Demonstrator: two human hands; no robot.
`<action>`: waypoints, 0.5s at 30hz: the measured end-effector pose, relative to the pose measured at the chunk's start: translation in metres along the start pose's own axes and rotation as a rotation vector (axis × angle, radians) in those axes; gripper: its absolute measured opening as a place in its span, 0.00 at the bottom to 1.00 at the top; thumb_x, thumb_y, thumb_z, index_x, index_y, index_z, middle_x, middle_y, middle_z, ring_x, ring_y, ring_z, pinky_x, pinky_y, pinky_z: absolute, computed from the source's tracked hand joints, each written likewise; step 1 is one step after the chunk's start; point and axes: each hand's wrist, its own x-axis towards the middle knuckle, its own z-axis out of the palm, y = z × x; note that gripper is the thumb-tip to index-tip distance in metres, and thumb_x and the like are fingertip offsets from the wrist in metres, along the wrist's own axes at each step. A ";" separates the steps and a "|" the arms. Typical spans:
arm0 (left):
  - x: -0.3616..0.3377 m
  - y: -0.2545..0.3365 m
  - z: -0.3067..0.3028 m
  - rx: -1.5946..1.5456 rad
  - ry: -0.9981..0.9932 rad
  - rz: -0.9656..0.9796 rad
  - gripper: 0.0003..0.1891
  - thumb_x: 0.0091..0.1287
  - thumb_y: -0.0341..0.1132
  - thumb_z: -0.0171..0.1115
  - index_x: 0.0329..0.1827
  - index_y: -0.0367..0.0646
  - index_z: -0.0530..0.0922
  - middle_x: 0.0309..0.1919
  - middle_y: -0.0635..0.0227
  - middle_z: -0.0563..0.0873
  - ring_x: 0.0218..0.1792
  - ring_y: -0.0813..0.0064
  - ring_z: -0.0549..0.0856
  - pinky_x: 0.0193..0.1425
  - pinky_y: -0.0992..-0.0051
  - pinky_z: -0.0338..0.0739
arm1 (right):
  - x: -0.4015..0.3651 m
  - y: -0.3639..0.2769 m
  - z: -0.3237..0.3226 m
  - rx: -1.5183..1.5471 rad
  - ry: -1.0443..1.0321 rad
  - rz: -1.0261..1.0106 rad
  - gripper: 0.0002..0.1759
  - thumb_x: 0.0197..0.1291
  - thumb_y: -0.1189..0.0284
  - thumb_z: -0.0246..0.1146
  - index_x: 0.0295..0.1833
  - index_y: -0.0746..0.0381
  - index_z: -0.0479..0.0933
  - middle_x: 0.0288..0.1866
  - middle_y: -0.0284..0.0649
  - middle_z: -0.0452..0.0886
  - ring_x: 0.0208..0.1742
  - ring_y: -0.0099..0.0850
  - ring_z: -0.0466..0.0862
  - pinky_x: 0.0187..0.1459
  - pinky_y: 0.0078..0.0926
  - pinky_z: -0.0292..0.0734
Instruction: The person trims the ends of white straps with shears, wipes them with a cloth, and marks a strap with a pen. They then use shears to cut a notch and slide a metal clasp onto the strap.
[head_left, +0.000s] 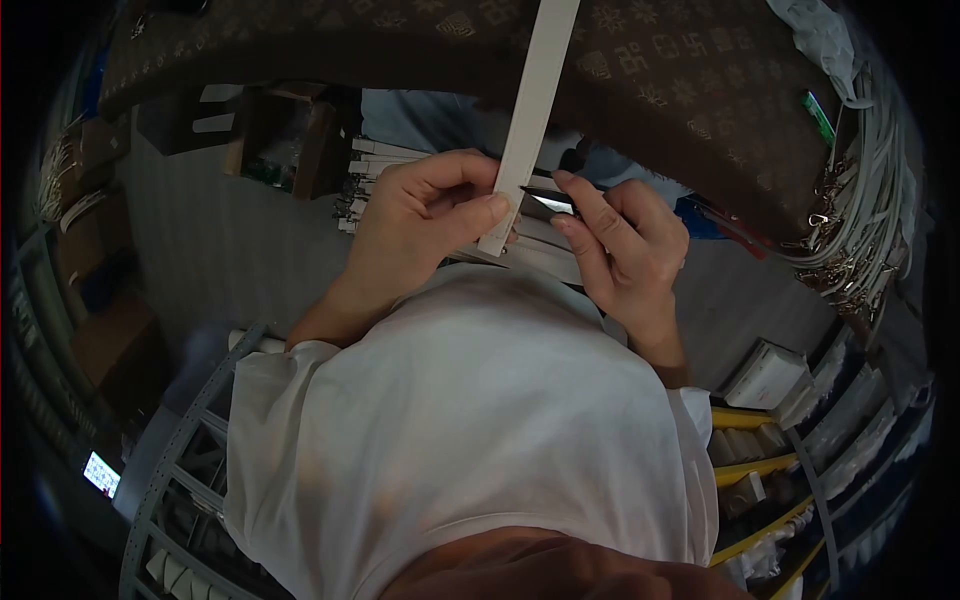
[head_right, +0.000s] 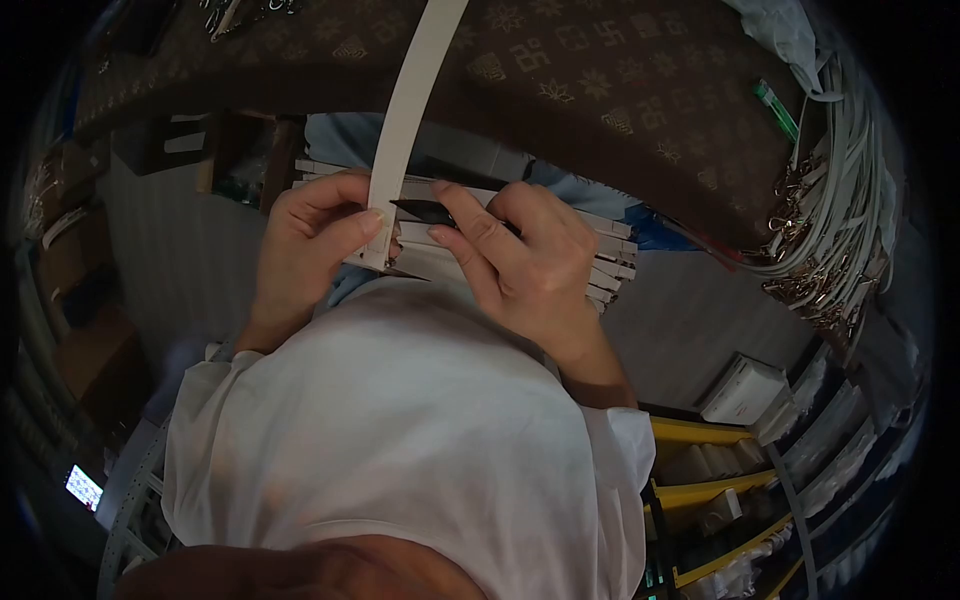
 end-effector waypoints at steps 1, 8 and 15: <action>0.000 0.000 0.000 -0.008 -0.007 -0.005 0.07 0.62 0.24 0.55 0.41 0.32 0.76 0.33 0.68 0.81 0.33 0.82 0.81 0.38 0.84 0.77 | 0.000 0.000 0.000 0.000 0.001 0.001 0.19 0.41 0.69 0.70 0.44 0.58 0.81 0.18 0.32 0.64 0.18 0.25 0.66 0.18 0.22 0.61; 0.001 -0.002 0.001 -0.026 -0.022 0.054 0.07 0.62 0.25 0.55 0.41 0.33 0.76 0.33 0.69 0.80 0.33 0.83 0.80 0.39 0.84 0.75 | 0.007 0.002 0.010 0.426 0.082 0.196 0.13 0.46 0.71 0.69 0.39 0.64 0.80 0.20 0.32 0.69 0.20 0.22 0.68 0.21 0.17 0.61; -0.005 -0.014 -0.011 0.450 -0.102 0.261 0.03 0.57 0.22 0.59 0.33 0.32 0.76 0.28 0.66 0.78 0.30 0.78 0.78 0.35 0.80 0.72 | 0.049 -0.004 0.031 1.196 -0.025 0.781 0.11 0.50 0.68 0.68 0.33 0.65 0.79 0.24 0.29 0.78 0.23 0.13 0.69 0.24 0.11 0.61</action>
